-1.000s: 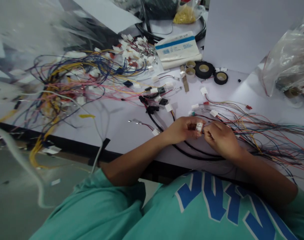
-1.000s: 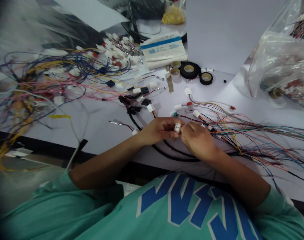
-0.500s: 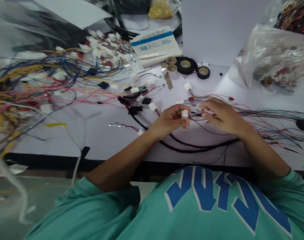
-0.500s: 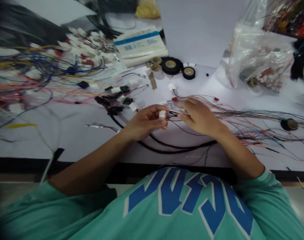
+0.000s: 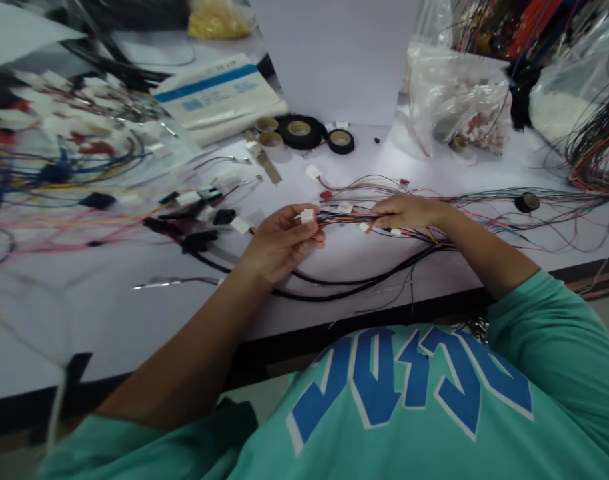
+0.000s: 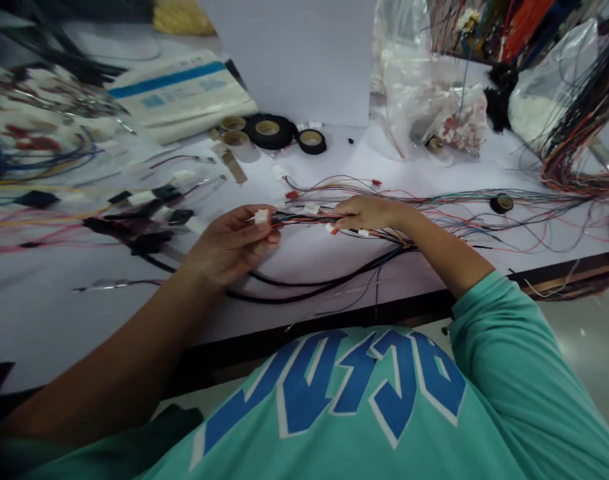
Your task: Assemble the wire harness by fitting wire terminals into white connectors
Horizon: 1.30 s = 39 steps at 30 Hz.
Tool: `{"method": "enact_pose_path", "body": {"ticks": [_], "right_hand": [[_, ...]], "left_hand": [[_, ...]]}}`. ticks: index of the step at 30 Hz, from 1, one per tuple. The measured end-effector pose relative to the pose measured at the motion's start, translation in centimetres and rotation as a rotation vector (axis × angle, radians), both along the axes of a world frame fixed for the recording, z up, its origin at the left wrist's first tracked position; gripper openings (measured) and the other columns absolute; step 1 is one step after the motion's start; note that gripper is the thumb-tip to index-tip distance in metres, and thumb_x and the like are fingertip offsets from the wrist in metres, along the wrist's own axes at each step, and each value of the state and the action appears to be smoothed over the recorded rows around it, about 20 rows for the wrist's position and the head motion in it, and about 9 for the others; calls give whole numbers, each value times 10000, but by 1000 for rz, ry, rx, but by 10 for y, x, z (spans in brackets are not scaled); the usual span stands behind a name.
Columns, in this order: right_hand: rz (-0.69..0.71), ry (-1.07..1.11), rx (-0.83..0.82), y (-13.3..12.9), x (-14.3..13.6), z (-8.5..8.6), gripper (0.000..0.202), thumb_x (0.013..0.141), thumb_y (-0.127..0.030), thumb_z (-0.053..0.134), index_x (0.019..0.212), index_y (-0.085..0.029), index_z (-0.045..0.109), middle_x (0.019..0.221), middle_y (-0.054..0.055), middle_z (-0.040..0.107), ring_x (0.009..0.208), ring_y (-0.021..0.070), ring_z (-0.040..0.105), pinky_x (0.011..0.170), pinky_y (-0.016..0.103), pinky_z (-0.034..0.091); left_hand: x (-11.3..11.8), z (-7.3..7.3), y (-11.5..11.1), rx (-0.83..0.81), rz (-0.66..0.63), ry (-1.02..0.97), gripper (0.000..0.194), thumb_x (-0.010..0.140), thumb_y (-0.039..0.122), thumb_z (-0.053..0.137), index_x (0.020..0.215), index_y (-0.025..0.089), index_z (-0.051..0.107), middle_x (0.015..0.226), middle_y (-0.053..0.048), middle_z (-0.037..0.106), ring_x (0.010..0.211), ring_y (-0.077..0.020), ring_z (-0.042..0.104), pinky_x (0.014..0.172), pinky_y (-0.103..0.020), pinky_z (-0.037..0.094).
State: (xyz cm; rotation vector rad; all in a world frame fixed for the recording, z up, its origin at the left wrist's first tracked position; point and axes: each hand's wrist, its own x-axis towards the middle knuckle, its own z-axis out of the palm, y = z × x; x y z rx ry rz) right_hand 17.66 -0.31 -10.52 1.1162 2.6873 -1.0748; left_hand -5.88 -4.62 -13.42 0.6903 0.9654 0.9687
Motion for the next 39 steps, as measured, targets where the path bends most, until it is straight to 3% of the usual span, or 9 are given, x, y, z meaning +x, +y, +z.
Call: {"method": "enact_pose_path", "body": {"ticks": [4, 10, 13, 16, 19, 22, 25, 29, 39], "right_hand": [[-39, 92, -47, -1, 6, -13, 283, 917, -330, 397, 838, -136, 587, 697, -18, 495, 638, 79, 418, 608, 200, 334], [-63, 172, -69, -1, 8, -30, 233, 916, -257, 381, 945, -138, 579, 652, -26, 518, 612, 78, 454, 602, 199, 356], [-63, 232, 12, -2, 15, -18, 209, 879, -244, 436, 968, -153, 602, 794, 9, 613, 746, 96, 531, 690, 221, 395], [-146, 301, 129, -9, 36, 5, 228, 859, -306, 471, 958, -163, 619, 955, 46, 646, 870, 126, 550, 770, 263, 411], [-302, 250, 176, -24, 67, 27, 250, 853, -341, 472, 919, -162, 634, 875, 38, 664, 787, 129, 558, 715, 264, 416], [-391, 104, 168, -46, 97, 35, 238, 828, -350, 496, 825, -167, 649, 745, 20, 657, 670, 121, 547, 625, 245, 405], [-415, 12, 147, -68, 110, 28, 222, 825, -317, 491, 801, -173, 659, 728, 25, 664, 644, 122, 562, 598, 236, 407], [-395, -53, 192, -89, 105, 9, 243, 854, -265, 451, 829, -167, 671, 778, 58, 681, 703, 145, 600, 634, 245, 430], [-475, -217, 355, -104, 84, -4, 259, 860, -196, 449, 982, -190, 678, 858, 60, 702, 790, 177, 636, 675, 267, 459]], "left_hand": [[-1, 3, 1, -12, 1, 48, 219, 644, -31, 611, 767, 148, 586, 483, 41, 612, 429, -85, 582, 434, -137, 504], [-5, 3, 4, -39, -56, 138, 274, 597, -69, 571, 783, 132, 560, 469, 36, 619, 388, -115, 589, 396, -186, 514], [-7, -1, 5, -48, -51, 158, 295, 549, -54, 608, 776, 130, 566, 468, 31, 626, 383, -122, 594, 390, -194, 521], [-8, -3, 6, -40, -48, 147, 339, 466, -19, 690, 751, 134, 586, 460, 37, 620, 383, -115, 591, 388, -178, 520], [-8, -3, 6, -41, -33, 152, 393, 372, 11, 757, 714, 147, 619, 468, 47, 622, 373, -107, 583, 384, -170, 519], [-8, -3, 6, -50, -30, 154, 400, 333, 35, 795, 682, 169, 652, 478, 47, 629, 374, -107, 585, 373, -162, 512], [-10, -4, 6, -51, -32, 137, 416, 313, 49, 827, 674, 193, 680, 486, 53, 633, 379, -103, 588, 373, -154, 510], [-13, -5, 4, -55, -27, 87, 429, 308, 161, 891, 690, 220, 706, 480, 42, 633, 388, -96, 585, 377, -147, 509], [-11, 0, -3, -32, -43, 2, 410, 345, 229, 907, 708, 220, 717, 523, 35, 636, 398, -63, 554, 362, -111, 472]]}}
